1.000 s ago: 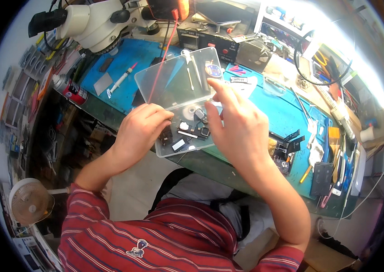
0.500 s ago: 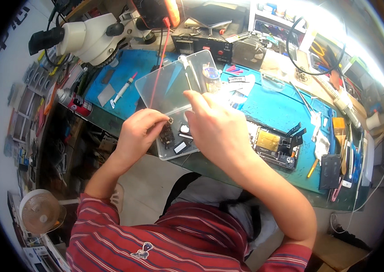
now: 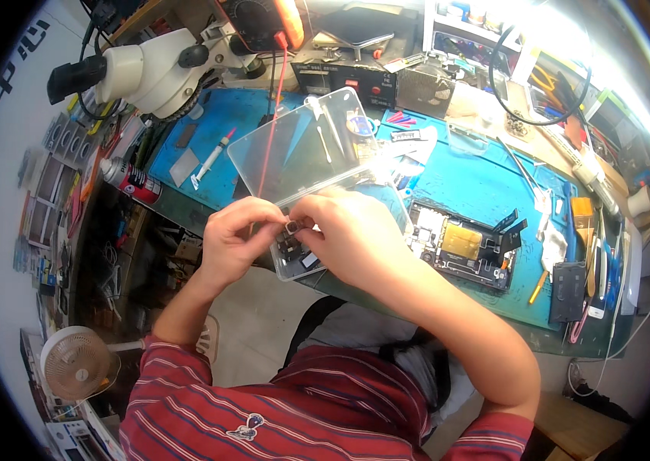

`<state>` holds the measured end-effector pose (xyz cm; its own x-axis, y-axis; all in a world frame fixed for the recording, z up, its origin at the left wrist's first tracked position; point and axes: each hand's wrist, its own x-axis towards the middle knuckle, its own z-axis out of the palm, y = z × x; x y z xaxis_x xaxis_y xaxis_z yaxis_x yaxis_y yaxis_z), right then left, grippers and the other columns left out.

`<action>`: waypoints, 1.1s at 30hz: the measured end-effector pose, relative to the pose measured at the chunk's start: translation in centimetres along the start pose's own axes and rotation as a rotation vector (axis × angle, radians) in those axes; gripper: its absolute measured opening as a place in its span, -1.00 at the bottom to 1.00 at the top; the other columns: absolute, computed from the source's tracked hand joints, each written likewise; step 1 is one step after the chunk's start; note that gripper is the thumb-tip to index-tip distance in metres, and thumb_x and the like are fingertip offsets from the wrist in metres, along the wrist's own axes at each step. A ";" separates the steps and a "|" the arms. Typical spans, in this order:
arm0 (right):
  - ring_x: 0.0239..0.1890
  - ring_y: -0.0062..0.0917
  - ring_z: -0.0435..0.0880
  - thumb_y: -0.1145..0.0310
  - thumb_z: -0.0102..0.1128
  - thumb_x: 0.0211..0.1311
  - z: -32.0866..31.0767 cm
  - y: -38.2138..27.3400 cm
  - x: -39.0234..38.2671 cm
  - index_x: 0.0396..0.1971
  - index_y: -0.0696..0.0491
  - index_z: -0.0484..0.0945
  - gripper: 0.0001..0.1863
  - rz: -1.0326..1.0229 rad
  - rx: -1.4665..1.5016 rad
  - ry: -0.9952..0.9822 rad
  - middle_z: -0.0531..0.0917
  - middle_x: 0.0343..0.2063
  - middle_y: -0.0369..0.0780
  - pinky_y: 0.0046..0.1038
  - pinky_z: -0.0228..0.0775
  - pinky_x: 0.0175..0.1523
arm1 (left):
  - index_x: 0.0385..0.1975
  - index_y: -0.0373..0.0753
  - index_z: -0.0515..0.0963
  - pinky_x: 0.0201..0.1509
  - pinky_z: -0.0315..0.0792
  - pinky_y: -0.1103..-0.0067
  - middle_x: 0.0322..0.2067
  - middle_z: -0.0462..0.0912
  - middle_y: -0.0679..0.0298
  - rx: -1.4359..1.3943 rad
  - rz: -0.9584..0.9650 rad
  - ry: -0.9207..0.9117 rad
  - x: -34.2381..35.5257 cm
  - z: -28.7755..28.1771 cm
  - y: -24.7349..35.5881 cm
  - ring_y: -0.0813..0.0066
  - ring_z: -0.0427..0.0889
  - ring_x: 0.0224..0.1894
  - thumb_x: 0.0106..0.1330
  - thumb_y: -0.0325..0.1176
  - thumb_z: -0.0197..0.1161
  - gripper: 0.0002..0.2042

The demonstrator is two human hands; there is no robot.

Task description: The person cleans the exterior of a black smartphone with a white cloth, then opens the device to access the internal components. They remove the back cover and use a screwdriver to detach parts from the motherboard, placing them into a clear plastic container.

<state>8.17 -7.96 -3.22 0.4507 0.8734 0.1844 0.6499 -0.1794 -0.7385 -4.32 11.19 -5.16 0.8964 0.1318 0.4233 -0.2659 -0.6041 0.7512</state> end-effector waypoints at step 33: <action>-0.46 -0.77 0.57 0.41 0.34 0.35 -2.7 0.5 -8.3 -0.26 0.21 0.71 -0.85 0.297 0.532 0.357 0.72 -0.48 -0.31 -0.55 0.44 -0.35 | -0.11 -0.25 0.69 -0.22 0.58 0.48 -0.26 0.75 0.24 0.084 0.228 -0.006 1.2 5.9 5.0 0.36 0.70 -0.28 0.09 -0.47 0.59 -0.65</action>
<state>6.37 -16.55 -3.43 0.7952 0.6034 0.0597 0.1214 -0.0620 -0.9907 -2.47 3.72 -3.87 0.8186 -0.0198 0.5740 -0.4313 -0.6811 0.5916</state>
